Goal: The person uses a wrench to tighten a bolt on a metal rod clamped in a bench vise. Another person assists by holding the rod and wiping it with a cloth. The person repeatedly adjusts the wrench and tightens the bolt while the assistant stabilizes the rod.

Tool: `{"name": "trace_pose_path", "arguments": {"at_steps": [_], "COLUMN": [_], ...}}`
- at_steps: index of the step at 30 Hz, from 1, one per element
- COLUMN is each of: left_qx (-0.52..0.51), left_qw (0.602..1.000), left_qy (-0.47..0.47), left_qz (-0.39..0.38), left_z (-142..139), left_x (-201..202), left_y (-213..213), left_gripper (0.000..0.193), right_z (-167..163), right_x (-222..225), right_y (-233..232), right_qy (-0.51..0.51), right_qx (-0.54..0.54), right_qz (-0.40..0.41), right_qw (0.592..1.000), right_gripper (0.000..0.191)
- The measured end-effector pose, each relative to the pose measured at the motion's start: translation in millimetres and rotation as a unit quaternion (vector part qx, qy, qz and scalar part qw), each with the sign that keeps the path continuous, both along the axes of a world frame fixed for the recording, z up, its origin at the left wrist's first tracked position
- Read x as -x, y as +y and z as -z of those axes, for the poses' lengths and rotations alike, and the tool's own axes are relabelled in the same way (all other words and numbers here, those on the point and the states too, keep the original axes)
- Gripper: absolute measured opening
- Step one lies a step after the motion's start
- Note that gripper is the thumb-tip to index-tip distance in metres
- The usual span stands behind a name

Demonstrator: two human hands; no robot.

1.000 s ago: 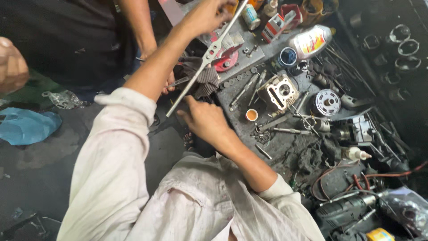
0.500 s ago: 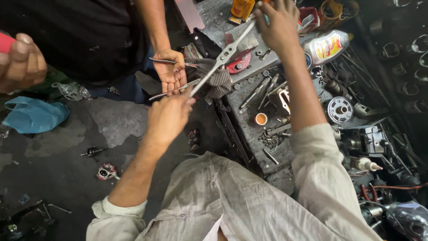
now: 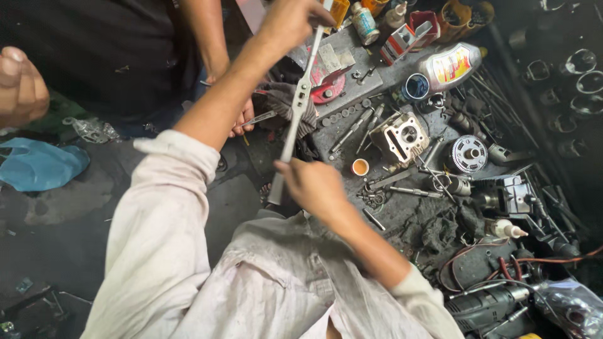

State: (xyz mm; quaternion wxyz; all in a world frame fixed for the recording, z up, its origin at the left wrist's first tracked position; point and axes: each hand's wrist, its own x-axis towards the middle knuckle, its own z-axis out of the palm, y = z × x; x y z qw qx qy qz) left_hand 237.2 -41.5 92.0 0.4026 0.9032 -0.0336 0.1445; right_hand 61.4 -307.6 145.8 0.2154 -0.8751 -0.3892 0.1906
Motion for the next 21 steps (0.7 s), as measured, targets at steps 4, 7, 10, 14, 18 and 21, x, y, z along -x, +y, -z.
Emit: {"name": "trace_pose_path", "arguments": {"at_steps": [4,7,10,14,18,21], "left_qx": [-0.142,-0.084,-0.325,-0.052,-0.031,-0.126], "left_qw": [0.968,0.994,0.912,0.963,0.952,0.938], "left_qy": [-0.207,0.020,-0.104,0.089,0.033,-0.006], "left_qz": [0.028,-0.071,-0.226,-0.250,-0.304,-0.323], "left_z": [-35.6,-71.3,-85.8,-75.4,-61.9,-52.3], "left_x": [48.4,147.5,241.6,293.8,304.7,303.8], "left_y": [-30.2,-52.9,-97.7,-137.5,-131.2,-99.6], "left_gripper": [0.039,0.027,0.048,0.045,0.032,0.030], "right_z": [7.3,4.1,0.1,6.2,9.4,7.3], "right_x": [3.5,-33.5,-98.8,-193.8,-243.3,-236.1], "right_y": [32.2,21.5,17.8,53.6,67.2,32.8], "right_qy": [0.027,0.010,-0.023,-0.314,-0.336,-0.315], "right_qx": [-0.072,-0.166,-0.185,-0.290,-0.162,-0.103], "right_qz": [-0.015,-0.025,0.086,0.004,-0.026,0.012], "right_qw": [0.997,0.986,0.979,0.904,0.927,0.943], "right_gripper": [0.037,0.032,0.025,0.030,0.032,0.042]}}
